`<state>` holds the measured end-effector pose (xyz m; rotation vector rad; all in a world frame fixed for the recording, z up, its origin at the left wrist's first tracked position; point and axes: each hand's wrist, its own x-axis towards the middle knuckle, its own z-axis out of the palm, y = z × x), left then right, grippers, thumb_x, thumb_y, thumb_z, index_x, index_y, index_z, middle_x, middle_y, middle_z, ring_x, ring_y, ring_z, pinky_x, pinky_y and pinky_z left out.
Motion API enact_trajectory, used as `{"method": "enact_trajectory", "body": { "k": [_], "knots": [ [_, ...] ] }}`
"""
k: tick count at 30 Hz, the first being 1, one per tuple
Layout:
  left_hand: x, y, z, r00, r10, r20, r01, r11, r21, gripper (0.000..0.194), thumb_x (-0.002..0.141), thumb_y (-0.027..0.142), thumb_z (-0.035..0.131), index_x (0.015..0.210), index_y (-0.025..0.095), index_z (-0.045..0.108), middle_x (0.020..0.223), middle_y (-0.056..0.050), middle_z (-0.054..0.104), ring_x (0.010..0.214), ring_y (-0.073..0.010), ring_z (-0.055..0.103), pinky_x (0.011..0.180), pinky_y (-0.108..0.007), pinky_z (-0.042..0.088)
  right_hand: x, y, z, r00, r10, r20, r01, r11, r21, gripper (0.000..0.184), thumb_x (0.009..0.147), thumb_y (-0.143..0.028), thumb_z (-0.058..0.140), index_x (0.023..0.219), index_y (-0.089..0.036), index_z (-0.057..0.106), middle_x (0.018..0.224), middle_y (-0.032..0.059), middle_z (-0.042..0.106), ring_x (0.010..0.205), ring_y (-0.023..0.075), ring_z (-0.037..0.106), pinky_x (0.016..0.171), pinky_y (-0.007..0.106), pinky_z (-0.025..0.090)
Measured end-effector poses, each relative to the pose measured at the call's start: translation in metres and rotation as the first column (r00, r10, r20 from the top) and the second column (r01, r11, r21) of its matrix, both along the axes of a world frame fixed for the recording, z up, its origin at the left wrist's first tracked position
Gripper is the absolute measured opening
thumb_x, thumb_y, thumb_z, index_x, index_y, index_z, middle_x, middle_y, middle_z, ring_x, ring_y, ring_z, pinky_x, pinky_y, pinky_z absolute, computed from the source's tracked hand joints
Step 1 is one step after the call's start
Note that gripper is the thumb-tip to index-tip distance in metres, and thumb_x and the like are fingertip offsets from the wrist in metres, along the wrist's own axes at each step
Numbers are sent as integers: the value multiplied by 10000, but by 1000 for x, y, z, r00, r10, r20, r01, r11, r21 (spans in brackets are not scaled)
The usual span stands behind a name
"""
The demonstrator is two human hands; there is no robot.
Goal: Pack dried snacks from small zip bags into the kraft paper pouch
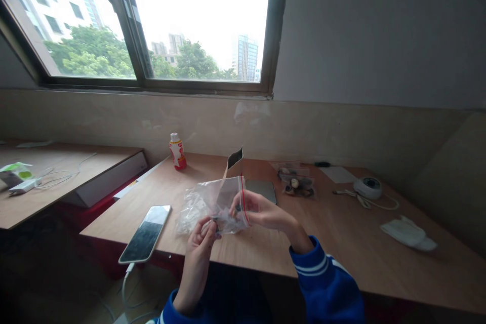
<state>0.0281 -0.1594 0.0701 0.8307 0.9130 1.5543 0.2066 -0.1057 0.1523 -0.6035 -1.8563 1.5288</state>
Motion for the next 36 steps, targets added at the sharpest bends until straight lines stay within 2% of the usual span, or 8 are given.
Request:
{"method": "enact_trajectory", "body": {
  "k": [4, 9, 16, 27, 29, 32, 34, 36],
  "knots": [
    [2, -3, 3, 999, 30, -27, -30, 1000, -7, 290, 748, 378, 703, 934, 157, 669, 931, -60, 680, 883, -184, 616, 768, -264, 481, -5, -3, 0, 999, -14, 52, 13, 1000, 28, 305, 845, -435, 609, 1005, -184, 540, 886, 22, 571, 768, 134, 548, 664, 248, 452],
    [3, -5, 7, 996, 90, -24, -90, 995, -29, 307, 724, 385, 722, 932, 163, 676, 949, -59, 687, 931, -200, 609, 815, -280, 472, -17, -8, 1, 968, -65, 241, 20, 983, 185, 299, 897, -409, 528, 1098, -194, 582, 1016, 55, 608, 910, 173, 582, 793, 299, 474],
    [2, -6, 8, 989, 129, -74, -132, 991, -36, 293, 667, 386, 765, 807, 155, 652, 790, -24, 665, 823, -180, 604, 777, -271, 473, -23, -8, -5, 952, -124, 278, 32, 949, 313, 291, 865, -347, 600, 1111, -199, 644, 1042, 76, 663, 931, 205, 620, 821, 347, 486],
    [-1, 5, 8, 988, 151, 25, -149, 985, -83, 342, 682, 362, 762, 918, 158, 624, 853, -22, 644, 839, -163, 609, 781, -260, 468, -4, 8, -19, 907, -420, -17, 412, 881, 231, 253, 751, -379, 719, 939, -211, 690, 962, 55, 703, 862, 209, 642, 796, 368, 520],
    [-10, 7, 5, 975, 213, 69, -202, 970, -138, 395, 655, 353, 782, 955, 157, 615, 894, -30, 649, 839, -159, 619, 765, -254, 474, 2, 18, -10, 846, -528, -78, 531, 817, 225, 282, 744, -388, 722, 961, -212, 681, 944, 54, 705, 805, 193, 633, 735, 343, 527],
    [-29, 10, 0, 945, 311, 104, -285, 935, -210, 442, 650, 323, 784, 1018, 162, 599, 960, -47, 652, 841, -158, 639, 730, -245, 491, 6, 43, 10, 708, -684, -173, 696, 637, 331, 307, 767, -400, 691, 1016, -221, 676, 957, 59, 697, 745, 175, 601, 675, 317, 512],
    [-42, 10, -3, 930, 352, 106, -324, 921, -215, 400, 692, 283, 750, 1041, 176, 586, 994, -51, 644, 839, -154, 650, 706, -239, 503, 5, 65, 22, 675, -707, -209, 710, 546, 445, 288, 789, -379, 662, 1034, -229, 683, 988, 62, 692, 775, 182, 599, 705, 322, 505],
    [-54, 11, -5, 922, 375, 94, -348, 911, -219, 342, 729, 228, 708, 1042, 191, 576, 1027, -49, 623, 830, -147, 655, 671, -230, 515, 1, 85, 31, 702, -694, -162, 639, 512, 573, 251, 806, -324, 633, 1034, -242, 699, 982, 54, 693, 821, 189, 607, 763, 331, 493]
  ]
}}
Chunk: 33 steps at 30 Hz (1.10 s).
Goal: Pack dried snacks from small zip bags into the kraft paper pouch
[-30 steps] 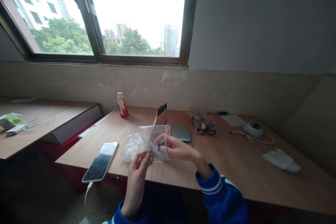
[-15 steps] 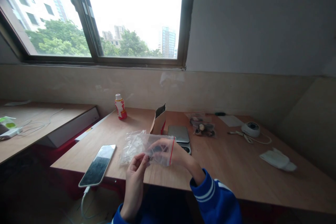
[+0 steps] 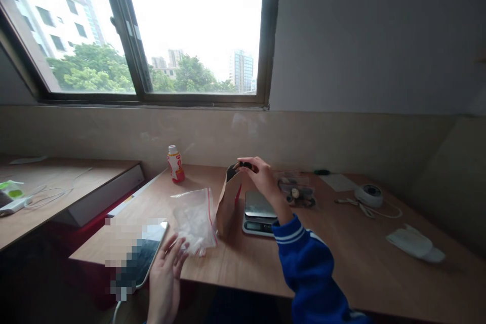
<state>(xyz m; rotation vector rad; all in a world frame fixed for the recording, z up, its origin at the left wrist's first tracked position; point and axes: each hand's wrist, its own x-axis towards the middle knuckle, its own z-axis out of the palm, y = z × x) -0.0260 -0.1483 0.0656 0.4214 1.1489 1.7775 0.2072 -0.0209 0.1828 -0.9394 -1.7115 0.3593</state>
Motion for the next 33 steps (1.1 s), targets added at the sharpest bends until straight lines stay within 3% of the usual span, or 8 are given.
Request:
{"method": "enact_trajectory", "body": {
  "k": [4, 10, 13, 18, 22, 25, 29, 33],
  "knots": [
    [-18, 7, -2, 999, 15, -29, -15, 1000, 10, 240, 771, 170, 641, 986, 192, 536, 1109, -57, 551, 834, -144, 652, 664, -244, 555, -7, 22, 2, 991, -10, 134, 7, 1000, 20, 381, 795, -266, 630, 1176, -270, 642, 1095, 43, 683, 907, 197, 612, 838, 341, 471],
    [-39, 32, -4, 957, -144, -251, 125, 988, -87, 275, 755, 259, 639, 964, 166, 487, 1106, -98, 505, 771, -180, 651, 725, -380, 578, -20, 30, 1, 996, -46, -80, 48, 999, 22, 367, 796, -440, 634, 1076, -202, 651, 1005, 62, 695, 875, 200, 621, 785, 327, 480],
    [-41, 36, 1, 834, -91, -545, 27, 992, -124, 290, 753, 360, 601, 935, 143, 539, 1146, -139, 462, 858, -256, 634, 819, -508, 539, -30, 40, -2, 977, 39, -210, -40, 999, 3, 392, 797, -521, 612, 1004, -189, 629, 983, 75, 694, 917, 202, 628, 808, 321, 478],
    [-29, 16, 33, 528, 225, -819, -204, 970, 135, 382, 782, 379, 567, 1101, 172, 529, 1388, -159, 317, 1322, -345, 310, 1086, -543, 293, -46, 48, -14, 957, 108, -271, -118, 993, -20, 425, 799, -587, 580, 943, -188, 588, 1016, 109, 688, 981, 217, 633, 859, 337, 477],
    [-14, 21, 49, 436, 214, -874, 64, 961, 267, 314, 845, 322, 493, 1136, 234, 570, 1263, -105, 523, 1220, -284, 459, 1064, -474, 326, -43, 35, -20, 988, 5, -152, -6, 1000, -6, 412, 906, -550, 422, 1045, -207, 604, 1235, 109, 615, 1163, 213, 553, 1002, 373, 399],
    [-5, 51, 24, 304, 81, -949, 265, 950, 166, 335, 806, 321, 534, 1116, 229, 625, 1228, -122, 592, 1182, -320, 511, 1043, -490, 338, -24, 28, -32, 990, -88, -112, 93, 995, 44, 371, 948, -458, 372, 1108, -216, 603, 1322, 91, 561, 1249, 199, 487, 1075, 384, 326],
    [4, 90, -36, 136, -65, -989, 99, 994, -52, 453, 801, 310, 485, 1201, 125, 591, 1371, -251, 462, 1278, -437, 397, 1036, -639, 213, 34, 41, -83, 967, -247, -57, 248, 969, 11, 328, 930, -339, 373, 1098, -190, 611, 1236, 101, 618, 1188, 201, 540, 1043, 397, 380],
    [4, 102, -76, 80, -73, -994, 99, 993, -65, 444, 831, 335, 451, 1192, 125, 604, 1334, -266, 497, 1330, -439, 322, 1041, -662, 130, 106, 62, -137, 830, -498, 252, 533, 841, -92, 357, 825, -203, 406, 1107, -160, 620, 1108, 121, 675, 1068, 244, 609, 936, 428, 465]
  ]
}}
